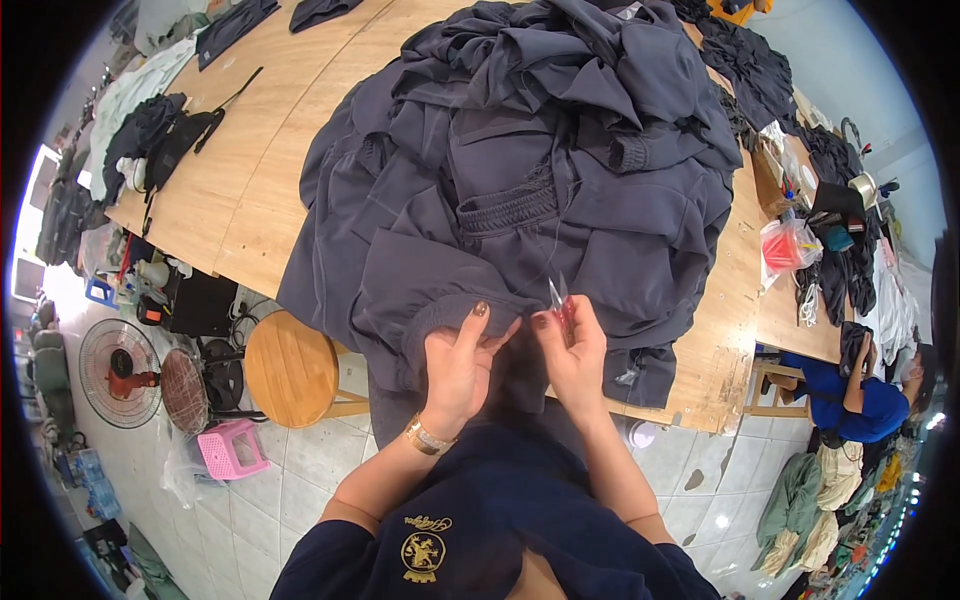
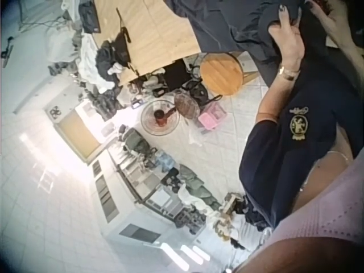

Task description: Trimming loose threads from garments using thread snips in a factory setting.

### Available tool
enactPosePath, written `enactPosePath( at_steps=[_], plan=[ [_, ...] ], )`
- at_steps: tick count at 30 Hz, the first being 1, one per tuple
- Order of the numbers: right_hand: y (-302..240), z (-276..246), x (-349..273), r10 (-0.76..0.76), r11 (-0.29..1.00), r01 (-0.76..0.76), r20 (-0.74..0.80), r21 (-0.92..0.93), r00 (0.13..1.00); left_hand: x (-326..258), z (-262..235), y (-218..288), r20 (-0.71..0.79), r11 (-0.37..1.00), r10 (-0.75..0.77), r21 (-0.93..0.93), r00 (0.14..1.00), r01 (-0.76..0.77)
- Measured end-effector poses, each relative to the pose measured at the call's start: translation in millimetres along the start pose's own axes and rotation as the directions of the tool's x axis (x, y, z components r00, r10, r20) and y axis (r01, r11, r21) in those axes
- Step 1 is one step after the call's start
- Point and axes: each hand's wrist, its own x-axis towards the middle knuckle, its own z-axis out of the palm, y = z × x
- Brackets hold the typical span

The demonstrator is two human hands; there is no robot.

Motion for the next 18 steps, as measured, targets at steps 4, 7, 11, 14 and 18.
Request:
enactPosePath(
  at_steps=[4, 7, 11, 14, 18],
  plan=[
    [-4, 17, -3, -0.031, 0.999, 0.03, 0.034, 0.02, 0.999, -1, -11, -8, -0.016, 1.0, 0.021, 0.0, 1.0, -0.021],
    [2, 14, -3, -0.023, 0.999, 0.026, 0.133, -0.027, 0.991, -3, 1, -5, -0.002, 0.999, 0.015, 0.039, 1.0, -0.015],
    [2, 5, -3, 0.156, 0.924, -0.135, -0.03, 0.358, 0.987, 1, 2, 0, -0.031, 0.999, -0.048, -0.001, 0.998, 0.048],
    [-1, -4, -5, 0.051, 0.976, -0.054, 0.019, 0.21, 0.999, 6, -6, 0, -0.027, 0.995, -0.091, -0.039, 0.996, 0.09],
    [4, -7, -11, -0.185, 0.949, 0.212, 0.132, -0.233, 0.974, 7, -4, 4, -0.055, 0.993, -0.113, -0.04, 0.992, 0.11]
  ],
)
